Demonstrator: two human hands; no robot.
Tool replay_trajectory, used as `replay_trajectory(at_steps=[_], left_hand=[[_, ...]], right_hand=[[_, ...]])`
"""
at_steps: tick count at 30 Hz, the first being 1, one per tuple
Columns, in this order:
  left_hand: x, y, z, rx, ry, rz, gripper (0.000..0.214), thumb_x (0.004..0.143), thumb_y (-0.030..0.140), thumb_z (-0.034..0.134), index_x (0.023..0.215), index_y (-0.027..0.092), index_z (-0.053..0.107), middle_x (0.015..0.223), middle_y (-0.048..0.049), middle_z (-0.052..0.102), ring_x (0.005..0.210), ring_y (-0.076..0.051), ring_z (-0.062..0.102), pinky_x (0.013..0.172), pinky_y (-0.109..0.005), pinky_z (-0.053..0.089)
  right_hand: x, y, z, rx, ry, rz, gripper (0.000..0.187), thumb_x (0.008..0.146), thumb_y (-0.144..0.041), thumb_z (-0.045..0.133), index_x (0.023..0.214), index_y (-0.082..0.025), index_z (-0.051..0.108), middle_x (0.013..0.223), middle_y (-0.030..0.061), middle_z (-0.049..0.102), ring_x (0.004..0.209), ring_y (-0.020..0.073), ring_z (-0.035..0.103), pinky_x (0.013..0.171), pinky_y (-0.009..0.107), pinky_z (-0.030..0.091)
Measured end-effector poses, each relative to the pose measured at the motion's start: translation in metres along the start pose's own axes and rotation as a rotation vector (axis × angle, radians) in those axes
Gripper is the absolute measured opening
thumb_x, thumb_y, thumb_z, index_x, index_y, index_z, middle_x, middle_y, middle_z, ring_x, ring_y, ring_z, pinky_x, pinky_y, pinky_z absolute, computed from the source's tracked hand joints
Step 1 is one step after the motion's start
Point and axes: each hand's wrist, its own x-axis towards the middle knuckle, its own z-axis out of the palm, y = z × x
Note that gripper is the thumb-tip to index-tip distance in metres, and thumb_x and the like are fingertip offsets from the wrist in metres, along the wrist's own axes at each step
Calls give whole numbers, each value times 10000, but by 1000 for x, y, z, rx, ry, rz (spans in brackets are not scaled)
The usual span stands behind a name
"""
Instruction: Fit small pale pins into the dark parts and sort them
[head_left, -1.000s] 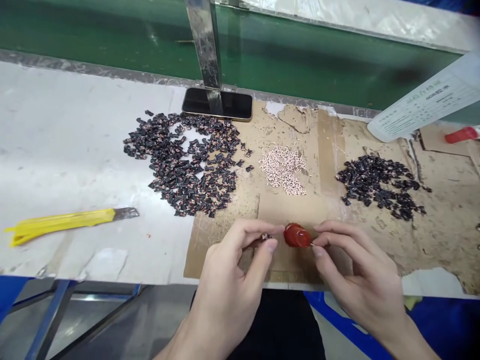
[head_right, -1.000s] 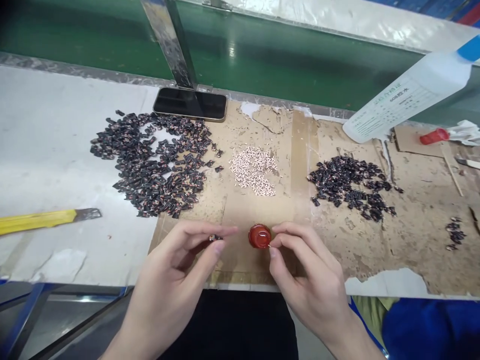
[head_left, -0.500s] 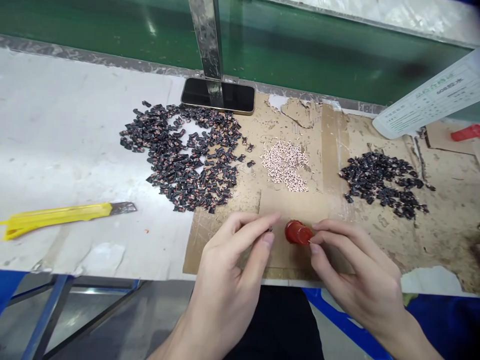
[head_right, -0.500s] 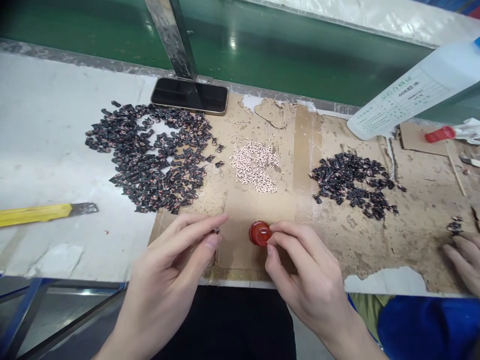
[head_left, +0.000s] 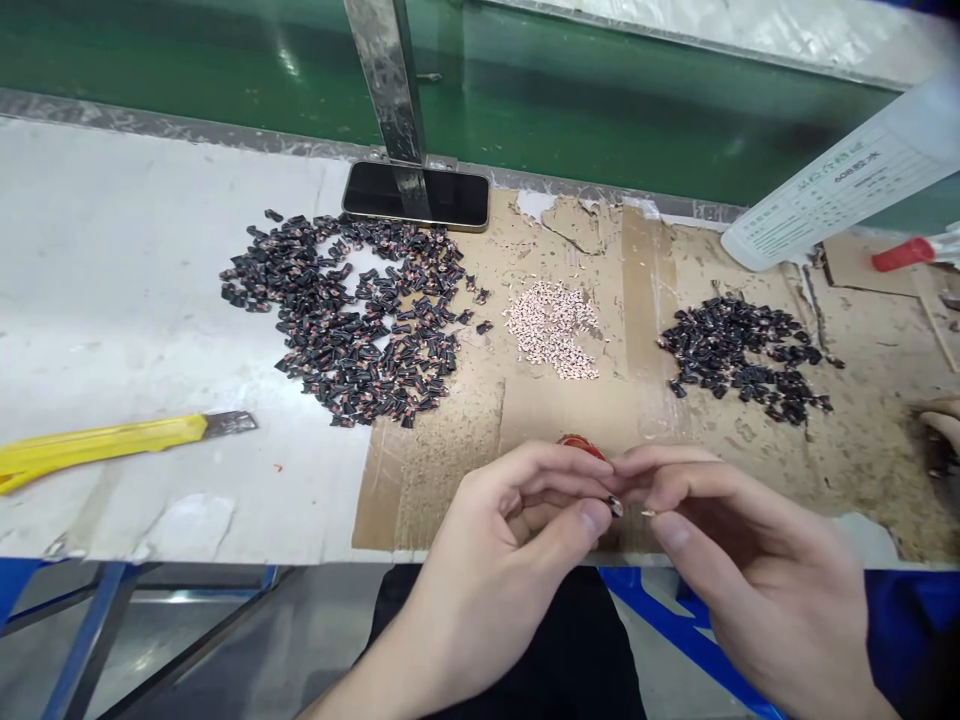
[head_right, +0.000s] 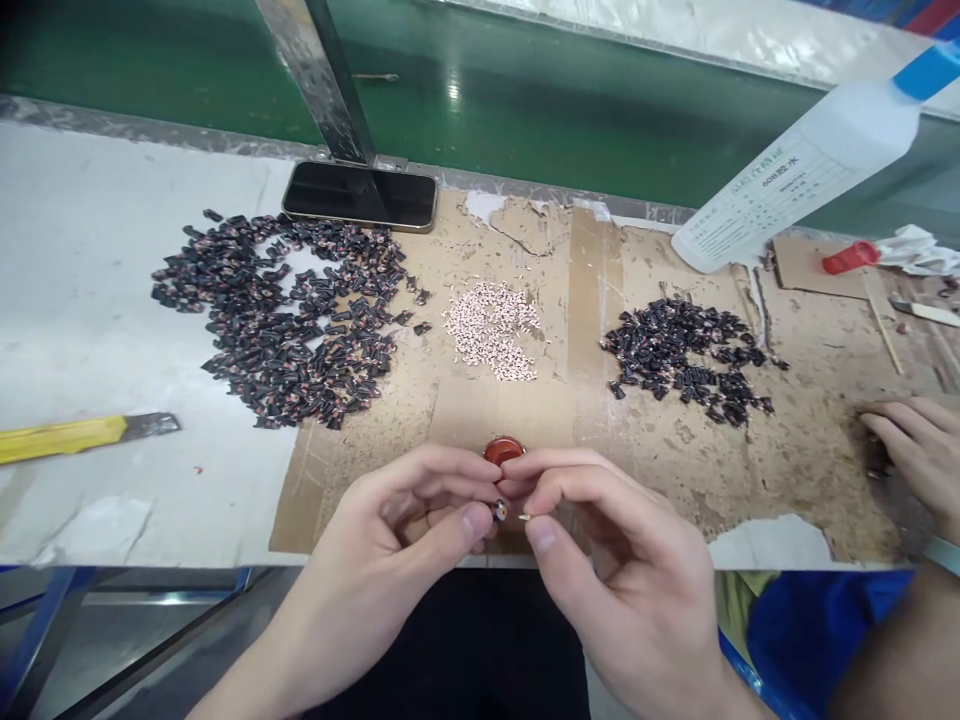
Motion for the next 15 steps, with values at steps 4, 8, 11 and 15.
replay_trajectory(at_steps=[4,8,11,15], left_hand=[[-1,-2,-1,-7,19,-30,127,876,88,753,923,204,769,870,26,794,818,-85,730,761,-142,609],[-2,-1,-1,0,22,-33,110,869,93,763,906,196,761,851,22,784,799,-87,719,758,-154,610],[-3,0,-1,0,20,-35,114,867,93,763,908,199,754,835,27,776,789,-86,710,756,-156,607],[-5,-2,-3,25,23,-44,101,873,114,768,915,204,747,861,22,779,811,-95,712,769,-170,611]], right_hand=[[-2,2,-2,-19,-23,-10,136,955,-130,656,939,-264,677,1057,-1,751,993,109,736,855,130,599],[-2,3,-3,-39,-43,-33,142,951,-118,654,954,-259,672,1052,23,743,986,137,730,828,182,616],[-2,4,-2,-45,-55,-41,155,950,-105,647,961,-258,668,1056,27,739,975,140,729,816,195,620],[-1,5,-1,-66,-70,-52,159,943,-95,649,967,-251,667,1061,35,737,991,151,730,829,215,625]])
